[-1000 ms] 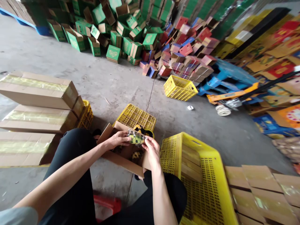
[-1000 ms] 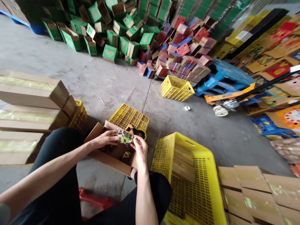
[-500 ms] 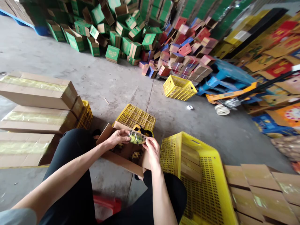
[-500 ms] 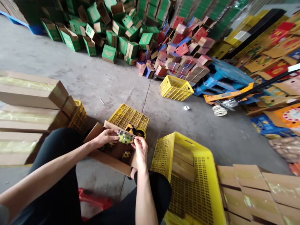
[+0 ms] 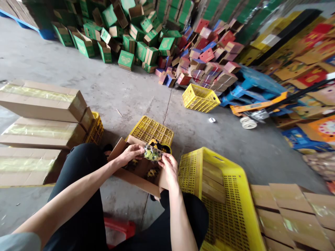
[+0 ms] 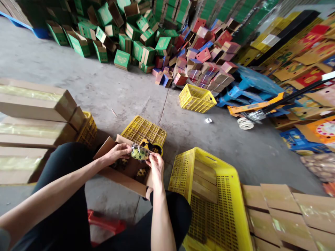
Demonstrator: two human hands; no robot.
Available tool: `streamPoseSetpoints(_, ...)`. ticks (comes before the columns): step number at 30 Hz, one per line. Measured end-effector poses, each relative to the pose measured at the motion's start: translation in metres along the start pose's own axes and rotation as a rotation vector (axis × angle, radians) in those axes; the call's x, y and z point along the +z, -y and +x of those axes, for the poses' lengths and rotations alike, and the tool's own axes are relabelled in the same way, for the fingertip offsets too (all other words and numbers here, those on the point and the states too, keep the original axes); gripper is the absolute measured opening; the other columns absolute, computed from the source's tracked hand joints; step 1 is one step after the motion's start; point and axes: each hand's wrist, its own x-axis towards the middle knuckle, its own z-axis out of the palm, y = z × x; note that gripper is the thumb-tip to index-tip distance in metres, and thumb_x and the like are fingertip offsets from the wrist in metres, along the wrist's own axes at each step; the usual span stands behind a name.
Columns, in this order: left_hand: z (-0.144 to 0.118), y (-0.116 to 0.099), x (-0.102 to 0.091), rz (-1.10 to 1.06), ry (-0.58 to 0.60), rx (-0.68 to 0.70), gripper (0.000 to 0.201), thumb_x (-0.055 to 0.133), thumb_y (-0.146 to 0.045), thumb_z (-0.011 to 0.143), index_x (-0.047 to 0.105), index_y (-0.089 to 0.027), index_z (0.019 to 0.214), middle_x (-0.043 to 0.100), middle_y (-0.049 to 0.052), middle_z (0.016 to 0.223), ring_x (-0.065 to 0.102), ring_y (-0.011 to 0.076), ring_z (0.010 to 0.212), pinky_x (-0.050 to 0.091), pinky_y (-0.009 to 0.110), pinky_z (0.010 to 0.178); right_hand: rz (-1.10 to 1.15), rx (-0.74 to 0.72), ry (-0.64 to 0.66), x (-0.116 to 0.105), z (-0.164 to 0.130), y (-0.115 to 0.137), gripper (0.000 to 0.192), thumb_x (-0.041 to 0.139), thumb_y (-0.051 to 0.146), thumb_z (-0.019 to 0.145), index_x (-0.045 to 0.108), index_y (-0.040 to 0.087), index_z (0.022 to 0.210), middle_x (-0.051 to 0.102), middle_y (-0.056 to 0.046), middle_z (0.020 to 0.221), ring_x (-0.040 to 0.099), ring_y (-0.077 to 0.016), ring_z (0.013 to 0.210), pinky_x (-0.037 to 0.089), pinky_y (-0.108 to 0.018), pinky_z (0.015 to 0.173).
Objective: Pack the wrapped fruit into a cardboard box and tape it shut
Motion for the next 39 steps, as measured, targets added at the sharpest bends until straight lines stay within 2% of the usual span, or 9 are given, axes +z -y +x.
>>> streamPoseSetpoints(5, 0.0, -0.001, 0.002, -0.022, -0.006, -0.04, 0.054, 0.095, -0.061, 0.07, 0.067, -0.019, 0.09, 0.071, 0.001, 0.088, 0.072, 0.0172, 0.082, 0.059, 0.029, 0.079, -0.044, 0.016, 0.041, 0.001, -0.003, 0.002, 0.041, 0.089, 0.056, 0.075, 0.078, 0.025, 0.099, 0.08, -0.005, 0.1, 0.075, -0.0202, 0.083, 0.063, -0.032, 0.072)
streamPoseSetpoints(10, 0.001, -0.002, 0.003, -0.07, 0.013, -0.088, 0.057, 0.092, -0.061, 0.074, 0.071, -0.02, 0.108, 0.076, 0.004, 0.097, 0.075, 0.0181, 0.081, 0.059, 0.032, 0.083, -0.08, -0.003, 0.073, 0.001, -0.004, 0.003, 0.044, 0.087, 0.06, 0.076, 0.08, 0.026, 0.104, 0.081, -0.006, 0.101, 0.076, -0.0227, 0.085, 0.062, -0.033, 0.071)
streamPoseSetpoints(15, -0.001, -0.002, 0.001, -0.052, 0.138, -0.106, 0.058, 0.091, -0.057, 0.078, 0.078, -0.02, 0.122, 0.079, 0.011, 0.12, 0.075, 0.0244, 0.106, 0.056, 0.03, 0.089, -0.043, -0.006, 0.085, 0.003, -0.004, 0.004, 0.044, 0.089, 0.06, 0.074, 0.08, 0.026, 0.1, 0.081, -0.006, 0.102, 0.074, -0.0226, 0.084, 0.062, -0.035, 0.075)
streamPoseSetpoints(18, -0.002, -0.002, 0.001, -0.035, 0.166, -0.124, 0.061, 0.092, -0.055, 0.078, 0.078, -0.02, 0.125, 0.079, 0.013, 0.122, 0.074, 0.0268, 0.112, 0.057, 0.03, 0.089, -0.042, 0.005, 0.081, 0.004, -0.004, 0.005, 0.044, 0.09, 0.06, 0.072, 0.08, 0.026, 0.099, 0.08, -0.004, 0.099, 0.072, -0.0212, 0.082, 0.061, -0.033, 0.072)
streamPoseSetpoints(24, -0.003, -0.004, 0.004, -0.07, 0.109, -0.158, 0.062, 0.09, -0.059, 0.079, 0.075, -0.019, 0.123, 0.078, 0.012, 0.116, 0.078, 0.0229, 0.09, 0.063, 0.032, 0.08, -0.074, -0.029, 0.109, 0.007, -0.008, 0.011, 0.043, 0.086, 0.062, 0.076, 0.082, 0.026, 0.099, 0.078, -0.003, 0.1, 0.066, -0.0172, 0.074, 0.056, -0.028, 0.064)
streamPoseSetpoints(28, -0.005, -0.006, 0.004, -0.068, 0.085, -0.194, 0.072, 0.089, -0.06, 0.08, 0.068, -0.022, 0.136, 0.079, 0.011, 0.108, 0.079, 0.0203, 0.072, 0.064, 0.031, 0.071, -0.104, -0.036, 0.14, 0.008, -0.009, 0.014, 0.044, 0.085, 0.063, 0.077, 0.083, 0.025, 0.101, 0.08, -0.005, 0.105, 0.069, -0.0192, 0.079, 0.057, -0.028, 0.065)
streamPoseSetpoints(32, -0.004, -0.006, 0.003, -0.057, 0.081, -0.209, 0.077, 0.09, -0.062, 0.078, 0.066, -0.024, 0.14, 0.08, 0.012, 0.112, 0.08, 0.0211, 0.071, 0.064, 0.03, 0.069, -0.13, -0.026, 0.159, 0.009, -0.011, 0.017, 0.044, 0.086, 0.062, 0.077, 0.084, 0.026, 0.103, 0.08, -0.006, 0.109, 0.07, -0.0211, 0.083, 0.058, -0.029, 0.066)
streamPoseSetpoints(35, -0.003, -0.004, 0.003, -0.043, 0.088, -0.225, 0.073, 0.089, -0.064, 0.077, 0.07, -0.022, 0.134, 0.08, 0.013, 0.115, 0.079, 0.0216, 0.071, 0.064, 0.031, 0.069, -0.127, -0.019, 0.162, 0.01, -0.012, 0.018, 0.041, 0.086, 0.06, 0.077, 0.084, 0.026, 0.101, 0.08, -0.006, 0.108, 0.07, -0.021, 0.083, 0.059, -0.03, 0.067)
streamPoseSetpoints(39, -0.001, -0.003, 0.003, -0.064, 0.063, -0.24, 0.071, 0.089, -0.064, 0.077, 0.072, -0.016, 0.126, 0.081, 0.015, 0.108, 0.08, 0.0235, 0.073, 0.064, 0.034, 0.073, -0.057, -0.014, 0.175, 0.009, -0.012, 0.015, 0.033, 0.081, 0.05, 0.082, 0.085, 0.026, 0.104, 0.079, -0.007, 0.121, 0.07, -0.0173, 0.079, 0.061, -0.032, 0.074)
